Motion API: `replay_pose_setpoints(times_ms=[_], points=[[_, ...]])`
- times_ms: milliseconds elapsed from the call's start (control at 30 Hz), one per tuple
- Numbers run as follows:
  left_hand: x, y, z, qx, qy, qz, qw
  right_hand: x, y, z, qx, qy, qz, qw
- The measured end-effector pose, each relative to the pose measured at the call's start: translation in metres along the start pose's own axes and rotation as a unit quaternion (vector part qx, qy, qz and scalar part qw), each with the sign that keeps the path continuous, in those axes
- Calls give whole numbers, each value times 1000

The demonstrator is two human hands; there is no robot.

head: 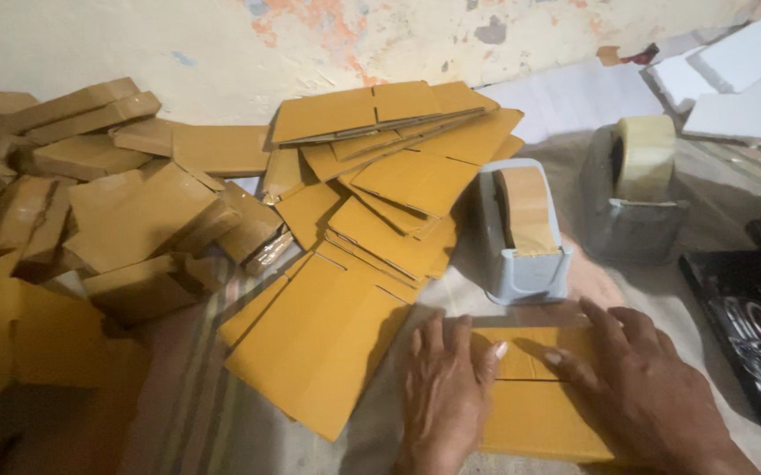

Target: The person repeatedly folds flat cardboard pieces into small rectangular boxes by hand. They fold the side flaps, tuck the top flaps, and press the seams to form each box, then place the finished box aside and pick up another flat piece to repeat the process.

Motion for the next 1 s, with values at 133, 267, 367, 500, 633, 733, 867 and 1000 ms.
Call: replay_pose_setpoints(times_ms=[133, 267, 367, 500, 633, 733, 867, 1000], points=[[7, 3, -4, -21, 20, -68, 997, 2, -25, 5, 102, 90, 205, 969], [4, 8, -19, -85, 21, -103, 991, -10, -28, -3, 28, -15, 71, 997], [-2, 9, -22, -56, 37, -107, 992, 6, -58, 6, 49, 258, 191, 946], [-4, -1, -25, 25, -51, 23, 998, 14, -78, -22, 59, 157, 209, 964], [1, 5, -10, -35, -24, -9, 999, 12, -73, -13, 18, 140, 197, 970], [1, 1, -5, -52, -35, 15, 998, -1, -51, 2, 72, 90, 138, 984], [-1, 2, 0, -64, -30, 15, 997, -9, -32, 5, 147, 2, 43, 988], [5, 3, -6, -34, -98, 17, 994, 2, -49, 11, 99, 81, 102, 986]])
Point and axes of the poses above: each hand's wrist, its own x-axis away from the middle knuckle, its own z-axis out of the back of the hand, y = z × x, the point moved 5 cm from there along -x, towards the middle knuckle, and after that the axes turned 11 degrees about -z, right-handed, at the moved point
